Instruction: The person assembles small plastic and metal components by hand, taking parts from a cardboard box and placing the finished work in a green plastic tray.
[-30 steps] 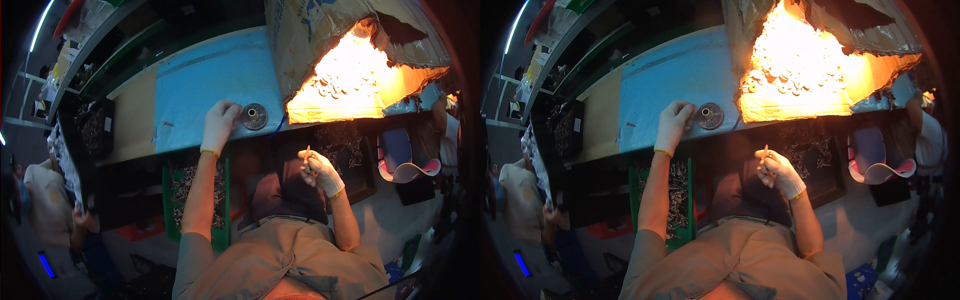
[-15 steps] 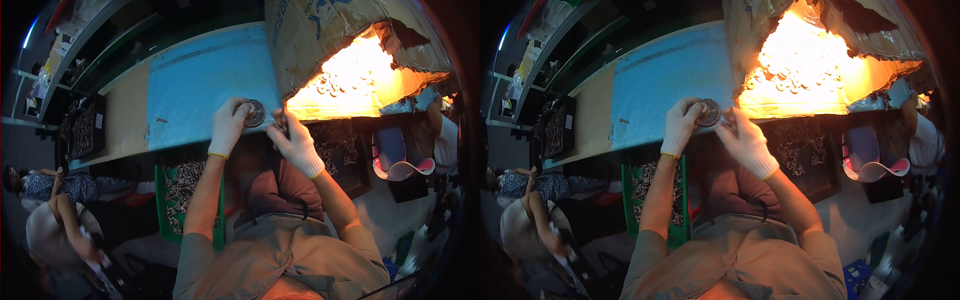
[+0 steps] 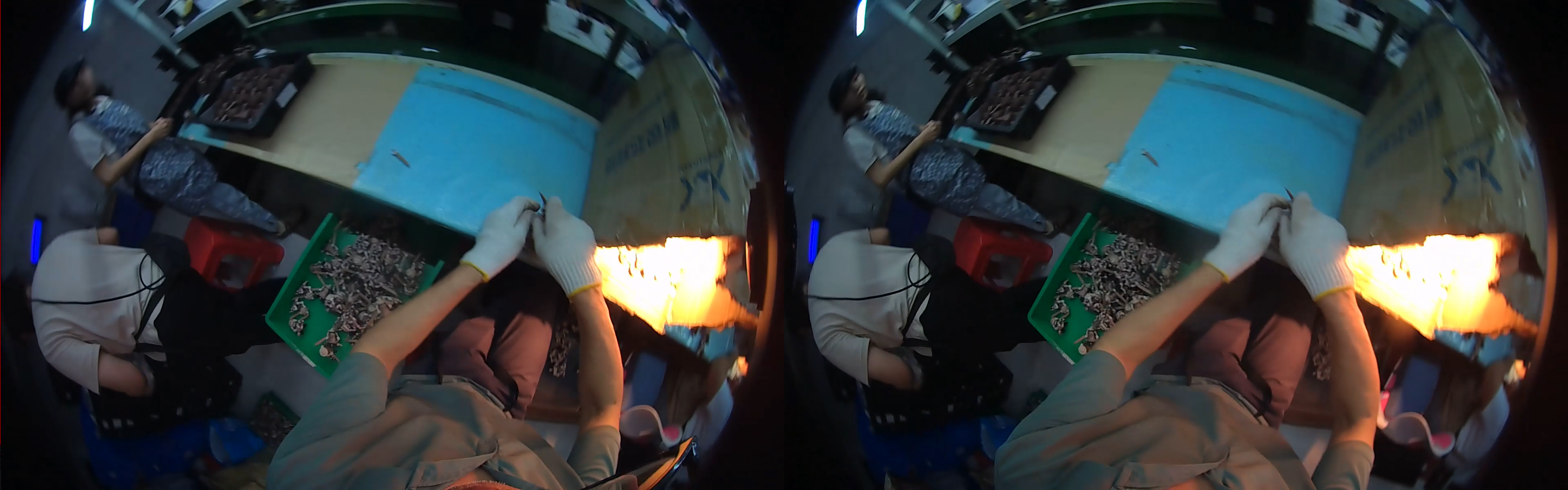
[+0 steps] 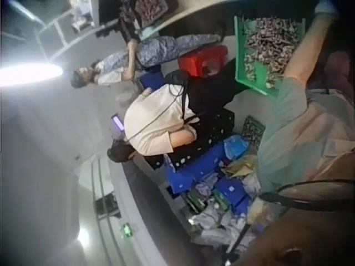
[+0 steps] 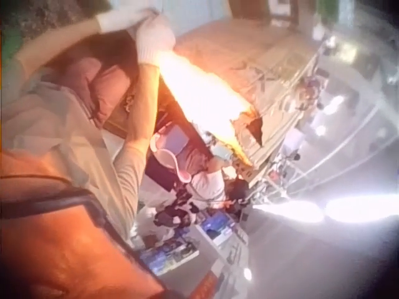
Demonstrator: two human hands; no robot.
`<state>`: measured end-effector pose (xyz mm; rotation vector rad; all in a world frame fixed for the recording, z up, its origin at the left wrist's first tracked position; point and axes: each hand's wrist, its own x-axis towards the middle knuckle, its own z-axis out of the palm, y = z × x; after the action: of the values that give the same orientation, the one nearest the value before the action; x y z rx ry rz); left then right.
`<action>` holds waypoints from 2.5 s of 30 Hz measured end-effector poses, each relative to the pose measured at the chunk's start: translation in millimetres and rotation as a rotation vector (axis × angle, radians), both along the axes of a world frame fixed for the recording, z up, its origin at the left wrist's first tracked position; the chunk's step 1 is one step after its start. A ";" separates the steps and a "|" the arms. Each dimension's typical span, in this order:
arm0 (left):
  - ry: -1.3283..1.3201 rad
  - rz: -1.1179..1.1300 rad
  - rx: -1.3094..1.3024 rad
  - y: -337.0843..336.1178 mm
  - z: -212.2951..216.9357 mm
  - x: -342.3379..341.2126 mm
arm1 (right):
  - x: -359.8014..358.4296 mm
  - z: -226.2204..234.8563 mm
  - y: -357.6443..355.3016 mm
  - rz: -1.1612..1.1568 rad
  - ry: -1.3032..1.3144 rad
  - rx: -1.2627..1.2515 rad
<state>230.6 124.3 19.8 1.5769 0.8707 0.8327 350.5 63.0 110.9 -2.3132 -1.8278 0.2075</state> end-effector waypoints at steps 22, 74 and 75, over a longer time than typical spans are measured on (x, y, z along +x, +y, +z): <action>-0.286 -0.020 -0.227 -0.6 13.3 38.3 | -6.9 -13.3 -2.2 0.036 -0.184 -0.110; -0.525 -0.242 -0.578 -21.1 80.9 -80.1 | -45.6 54.8 -11.4 -0.108 0.713 0.160; -0.528 -0.265 -0.548 -21.7 84.0 -81.4 | -43.3 45.5 -16.6 -0.119 0.722 0.156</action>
<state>149.3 102.6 103.9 0.9012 0.4375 0.6937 307.2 46.4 156.4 -1.8748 -1.2858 0.7388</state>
